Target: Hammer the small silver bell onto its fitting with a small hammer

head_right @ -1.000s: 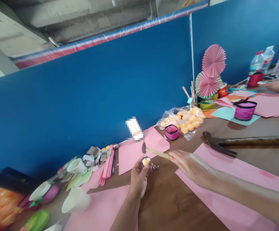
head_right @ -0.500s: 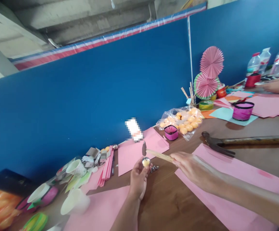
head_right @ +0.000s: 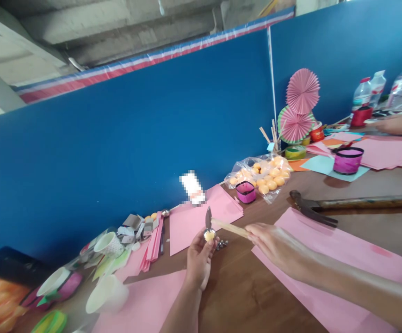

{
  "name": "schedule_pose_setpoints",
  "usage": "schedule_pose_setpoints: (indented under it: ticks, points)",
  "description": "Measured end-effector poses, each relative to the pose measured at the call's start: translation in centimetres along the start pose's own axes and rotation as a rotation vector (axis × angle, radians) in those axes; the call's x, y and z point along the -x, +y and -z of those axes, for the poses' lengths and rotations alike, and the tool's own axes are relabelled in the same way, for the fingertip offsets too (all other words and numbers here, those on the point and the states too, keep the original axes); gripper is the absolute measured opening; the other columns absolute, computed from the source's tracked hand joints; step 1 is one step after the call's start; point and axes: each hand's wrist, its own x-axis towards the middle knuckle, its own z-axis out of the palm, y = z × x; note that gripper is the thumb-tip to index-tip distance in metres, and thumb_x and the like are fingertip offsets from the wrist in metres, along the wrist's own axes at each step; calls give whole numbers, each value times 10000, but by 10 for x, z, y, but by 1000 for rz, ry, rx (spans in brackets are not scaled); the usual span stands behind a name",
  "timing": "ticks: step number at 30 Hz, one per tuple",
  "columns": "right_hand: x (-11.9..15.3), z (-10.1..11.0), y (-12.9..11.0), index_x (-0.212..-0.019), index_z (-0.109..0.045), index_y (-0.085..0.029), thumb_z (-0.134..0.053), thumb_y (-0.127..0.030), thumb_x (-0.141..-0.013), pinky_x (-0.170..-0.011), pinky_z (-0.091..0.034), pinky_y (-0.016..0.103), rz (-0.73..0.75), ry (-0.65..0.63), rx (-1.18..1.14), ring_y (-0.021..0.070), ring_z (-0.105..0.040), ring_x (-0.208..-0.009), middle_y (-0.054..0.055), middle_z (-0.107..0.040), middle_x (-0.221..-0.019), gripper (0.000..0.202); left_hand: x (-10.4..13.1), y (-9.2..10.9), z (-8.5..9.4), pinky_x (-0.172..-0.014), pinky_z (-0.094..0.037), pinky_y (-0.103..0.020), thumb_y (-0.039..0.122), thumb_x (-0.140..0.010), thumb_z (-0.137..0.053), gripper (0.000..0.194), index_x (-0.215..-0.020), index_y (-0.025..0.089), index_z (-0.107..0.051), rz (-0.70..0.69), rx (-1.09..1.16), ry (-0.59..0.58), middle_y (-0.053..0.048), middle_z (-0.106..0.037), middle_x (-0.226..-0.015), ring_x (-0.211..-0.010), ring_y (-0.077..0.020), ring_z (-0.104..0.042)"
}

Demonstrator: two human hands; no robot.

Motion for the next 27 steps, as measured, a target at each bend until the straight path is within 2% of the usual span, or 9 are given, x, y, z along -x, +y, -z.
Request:
schedule_pose_setpoints:
  ticks: [3, 6, 10, 14, 19, 22, 27]
  points:
    - [1, -3, 4, -759, -563, -251, -373, -305, -838, -572, -453, 306, 11, -25, 0, 189, -576, -641, 43, -626, -723, 212, 0, 0, 0, -847, -442, -314, 218, -637, -719, 448, -1066, 201, -590, 3, 7, 27, -50, -650, -949, -850, -165, -620]
    - [3, -7, 10, -760, -569, -254, -394, -289, -818, -583, -453, 306, 21, -87, 9, 197, -581, -652, 48, -629, -738, 188, 0, -1, 0, -860, -436, -327, 216, -648, -710, 447, -1076, 201, -584, -4, -2, 15, -52, -643, -967, -861, -168, -616]
    - [4, -8, 13, -846, -559, -242, -345, -256, -842, -606, -455, 298, 8, -47, 50, 196, -591, -717, 57, -633, -836, 214, -1, -1, 1, -860, -439, -328, 200, -673, -689, 430, -1085, 203, -566, -33, -29, 10, -47, -630, -986, -871, -165, -608]
    - [3, -7, 8, -780, -544, -227, -366, -210, -824, -581, -452, 276, 41, -97, 79, 176, -589, -680, 38, -626, -790, 185, -2, -3, 3, -876, -427, -336, 183, -665, -693, 454, -1096, 193, -553, -44, -55, 3, -59, -609, -1034, -894, -166, -595]
    - [2, -9, 8, -886, -537, -210, -352, -202, -842, -664, -459, 285, 51, -48, 116, 179, -590, -764, 54, -624, -873, 190, -3, -6, 5, -841, -436, -325, 173, -655, -700, 471, -1100, 193, -548, -62, -72, 29, -60, -616, -999, -853, -154, -594]
    - [2, -11, 8, -847, -545, -213, -386, -171, -806, -657, -459, 284, 90, -106, 147, 180, -592, -733, 38, -623, -805, 169, -4, -6, 5, -846, -429, -319, 162, -651, -701, 457, -1084, 191, -557, -74, -77, 31, -60, -610, -1009, -875, -153, -585]
    - [0, -9, 6, -871, -550, -215, -351, -259, -856, -642, -458, 267, 58, 18, 155, 190, -597, -796, 57, -631, -894, 204, -5, -5, 4, -856, -426, -321, 145, -628, -720, 467, -1064, 191, -560, -50, -37, 58, -50, -615, -978, -886, -155, -585]
